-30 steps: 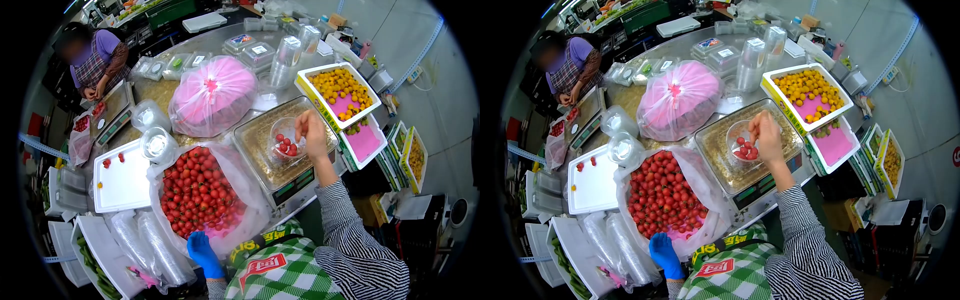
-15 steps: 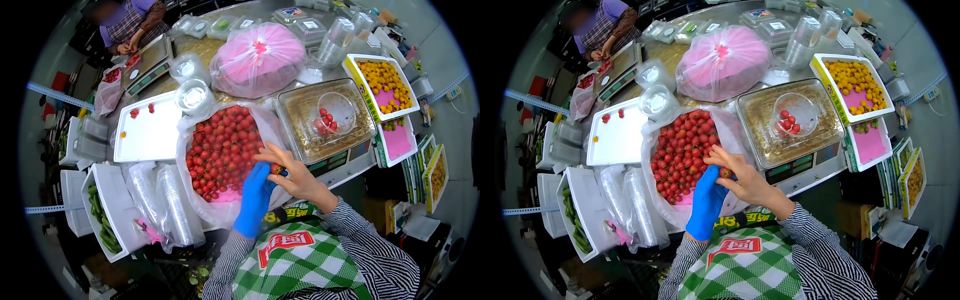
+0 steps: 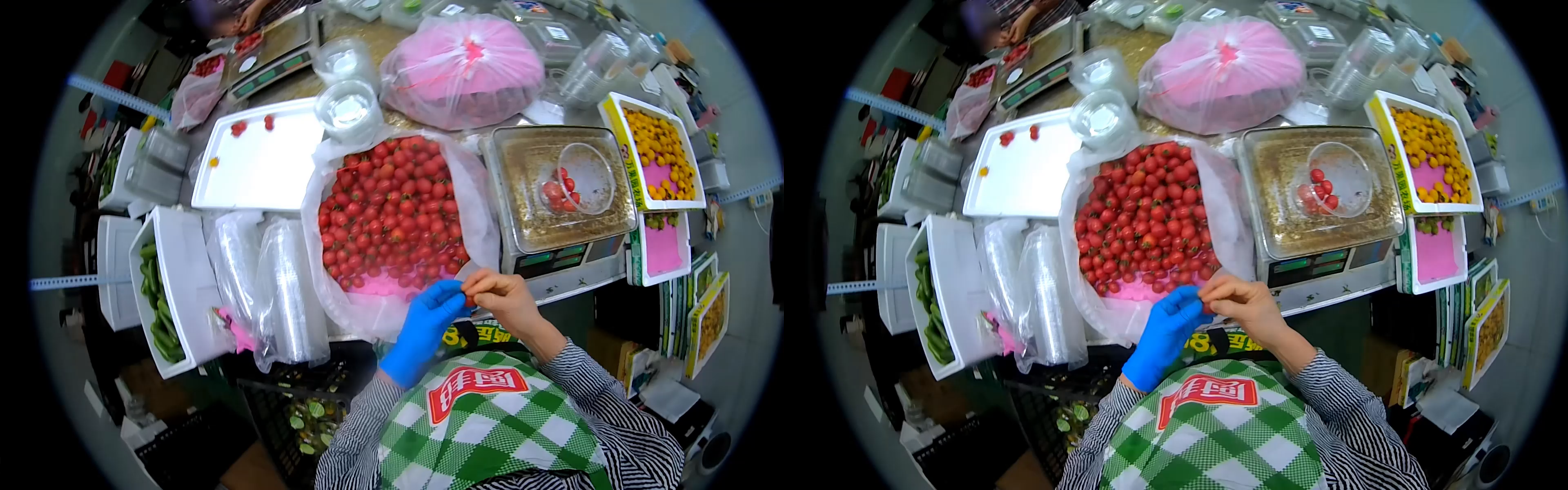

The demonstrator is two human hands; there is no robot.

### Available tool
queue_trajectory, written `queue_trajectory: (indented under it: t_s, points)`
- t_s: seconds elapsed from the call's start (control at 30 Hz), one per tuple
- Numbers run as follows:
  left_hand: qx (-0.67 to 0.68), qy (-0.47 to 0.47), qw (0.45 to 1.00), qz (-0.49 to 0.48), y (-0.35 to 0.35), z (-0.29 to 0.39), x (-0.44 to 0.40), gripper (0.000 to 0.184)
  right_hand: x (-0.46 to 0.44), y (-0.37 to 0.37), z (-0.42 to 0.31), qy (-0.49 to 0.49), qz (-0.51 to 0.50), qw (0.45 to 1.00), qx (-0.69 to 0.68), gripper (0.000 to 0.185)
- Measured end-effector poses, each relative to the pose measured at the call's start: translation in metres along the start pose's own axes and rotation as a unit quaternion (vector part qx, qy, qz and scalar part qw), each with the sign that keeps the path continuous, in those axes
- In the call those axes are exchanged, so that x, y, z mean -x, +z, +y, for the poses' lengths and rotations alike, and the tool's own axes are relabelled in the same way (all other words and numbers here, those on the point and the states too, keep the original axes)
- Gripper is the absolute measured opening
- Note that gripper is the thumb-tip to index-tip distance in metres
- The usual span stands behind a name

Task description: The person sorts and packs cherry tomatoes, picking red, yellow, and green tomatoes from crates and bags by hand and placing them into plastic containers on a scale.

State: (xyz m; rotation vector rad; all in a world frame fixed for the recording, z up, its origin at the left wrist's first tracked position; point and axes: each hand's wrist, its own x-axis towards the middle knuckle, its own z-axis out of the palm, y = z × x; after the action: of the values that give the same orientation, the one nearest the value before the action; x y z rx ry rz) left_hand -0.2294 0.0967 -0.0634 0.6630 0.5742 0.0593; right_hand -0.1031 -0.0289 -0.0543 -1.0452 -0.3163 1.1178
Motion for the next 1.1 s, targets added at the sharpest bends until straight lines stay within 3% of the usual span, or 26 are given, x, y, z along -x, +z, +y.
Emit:
queue_trajectory:
  t_s: [0.2,0.3,0.37,0.4,0.43,0.47,0.5,0.57,0.63,0.67,0.77,0.8,0.87,1.03,1.1]
  points:
    - [-0.051,-0.039,0.998,0.013,-0.011,-0.024,0.016,0.026,0.021,-0.005,0.028,0.086,0.042,0.984,-0.148,0.008]
    - [-0.156,0.006,0.987,0.03,-0.007,-0.009,0.024,0.027,0.025,-0.006,0.025,0.123,0.068,0.978,-0.152,0.009]
    - [-0.034,0.023,0.996,0.083,-0.019,-0.002,0.028,0.027,0.033,-0.019,0.021,0.138,0.044,0.978,0.152,0.015]
    - [0.028,0.03,0.993,0.108,-0.027,0.002,0.03,0.028,0.036,-0.023,0.013,0.14,0.003,0.933,0.332,0.016]
    - [0.036,0.022,0.987,0.154,-0.041,0.002,0.028,0.033,0.039,-0.028,0.008,0.136,-0.038,0.854,0.5,0.017]
    - [-0.005,0.029,0.985,0.171,-0.06,0.002,0.026,0.033,0.044,-0.033,0.007,0.078,-0.09,0.711,0.693,0.016]
    - [-0.006,0.045,0.978,0.203,-0.081,-0.001,0.017,0.033,0.042,-0.028,0.006,0.028,-0.072,0.717,0.693,0.015]
    - [-0.194,0.074,0.93,0.304,-0.091,0.003,0.008,0.03,0.025,-0.008,0.004,-0.073,-0.036,0.722,0.687,0.014]
    - [-0.387,0.102,0.844,0.357,-0.107,-0.005,-0.005,0.028,-0.001,0.014,0.019,-0.161,-0.042,0.761,0.627,0.012]
    - [-0.54,0.096,0.767,0.334,-0.103,0.0,-0.002,0.026,-0.015,0.023,0.028,-0.2,-0.054,0.766,0.608,0.012]
    - [-0.67,0.023,0.678,0.301,-0.114,-0.021,0.009,0.023,-0.042,0.035,0.065,-0.174,-0.042,0.784,0.595,0.017]
    - [-0.679,-0.021,0.677,0.283,-0.122,-0.028,0.015,0.024,-0.042,0.032,0.074,-0.141,-0.033,0.782,0.606,0.02]
    - [-0.691,0.003,0.665,0.284,-0.127,-0.04,0.022,0.024,-0.036,0.022,0.092,-0.072,-0.021,0.776,0.626,0.028]
    - [-0.669,0.064,0.683,0.286,-0.105,-0.051,0.008,0.035,-0.024,-0.002,0.099,-0.05,0.025,0.772,0.634,0.034]
    - [-0.682,0.103,0.666,0.284,-0.098,-0.053,-0.002,0.038,-0.023,-0.008,0.099,-0.051,0.04,0.758,0.65,0.036]
